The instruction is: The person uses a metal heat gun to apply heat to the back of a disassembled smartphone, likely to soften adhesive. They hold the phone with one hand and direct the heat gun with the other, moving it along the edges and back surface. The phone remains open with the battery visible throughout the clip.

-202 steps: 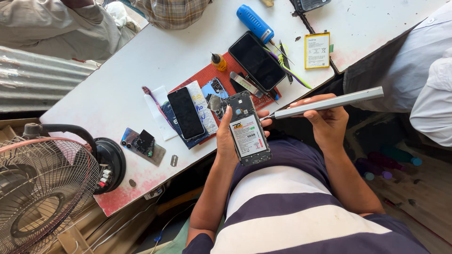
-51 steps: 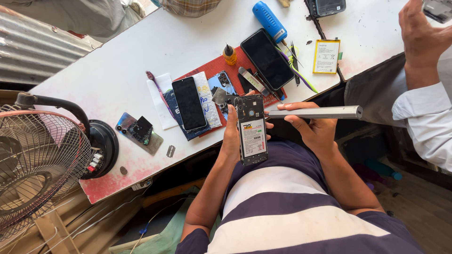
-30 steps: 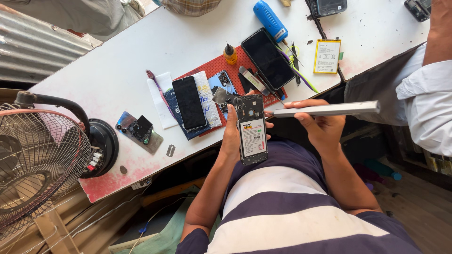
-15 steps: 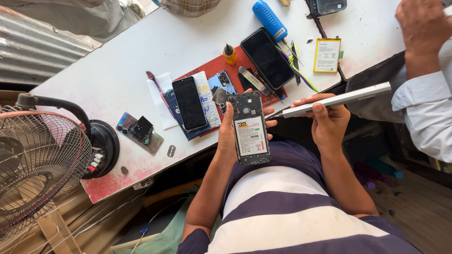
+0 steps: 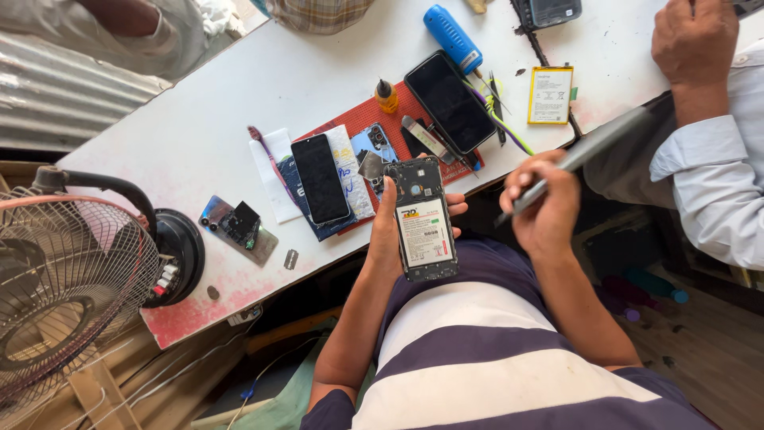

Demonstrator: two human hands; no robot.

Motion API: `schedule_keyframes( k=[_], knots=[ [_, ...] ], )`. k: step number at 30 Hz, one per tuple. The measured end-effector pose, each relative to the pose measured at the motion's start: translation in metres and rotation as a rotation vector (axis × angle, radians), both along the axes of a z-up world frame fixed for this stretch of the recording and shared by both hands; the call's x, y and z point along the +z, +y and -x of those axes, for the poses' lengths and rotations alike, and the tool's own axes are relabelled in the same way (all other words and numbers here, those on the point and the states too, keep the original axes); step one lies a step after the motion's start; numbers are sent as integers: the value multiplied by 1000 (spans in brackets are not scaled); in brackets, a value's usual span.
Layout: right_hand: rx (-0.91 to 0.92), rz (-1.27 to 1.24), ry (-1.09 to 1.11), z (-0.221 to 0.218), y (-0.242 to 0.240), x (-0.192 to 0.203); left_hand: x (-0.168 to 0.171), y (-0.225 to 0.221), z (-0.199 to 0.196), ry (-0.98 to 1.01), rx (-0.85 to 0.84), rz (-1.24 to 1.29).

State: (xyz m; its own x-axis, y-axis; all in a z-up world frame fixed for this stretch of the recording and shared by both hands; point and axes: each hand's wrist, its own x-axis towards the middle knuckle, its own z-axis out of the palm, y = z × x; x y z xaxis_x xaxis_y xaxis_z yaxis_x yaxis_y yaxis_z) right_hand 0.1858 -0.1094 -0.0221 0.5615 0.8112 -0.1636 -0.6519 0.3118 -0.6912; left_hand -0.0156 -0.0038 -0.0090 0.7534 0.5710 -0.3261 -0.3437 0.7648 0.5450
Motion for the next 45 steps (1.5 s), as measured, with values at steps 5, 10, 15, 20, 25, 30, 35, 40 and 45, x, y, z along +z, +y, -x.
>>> schedule_keyframes(
  k=[5,10,15,20,25,30,35,40,45],
  knots=[
    [358,306,366,11,1,-25,13,-1,-15,12,-119,32],
    [366,180,522,8,-2,-37,6,1,-27,135,-136,-163],
    [159,127,230,-35,14,-43,0,4,-25,133,-96,-143],
    [-119,106,-215,-153,88,-64,-1,0,-9,151,-66,-130],
    [-208,369,-566,-234,184,-75,-4,-8,1,134,-32,-106],
    [-169,77,-483,-221,169,-46,-4,-14,9,48,9,-67],
    [-98,-33,-136,-126,96,2,3,-13,8,-130,19,7],
    [-21,-139,-248,-25,53,36,3,-14,0,-177,-41,57],
    [76,-309,-451,25,53,50,-6,-18,-7,-117,-101,29]
  ],
)
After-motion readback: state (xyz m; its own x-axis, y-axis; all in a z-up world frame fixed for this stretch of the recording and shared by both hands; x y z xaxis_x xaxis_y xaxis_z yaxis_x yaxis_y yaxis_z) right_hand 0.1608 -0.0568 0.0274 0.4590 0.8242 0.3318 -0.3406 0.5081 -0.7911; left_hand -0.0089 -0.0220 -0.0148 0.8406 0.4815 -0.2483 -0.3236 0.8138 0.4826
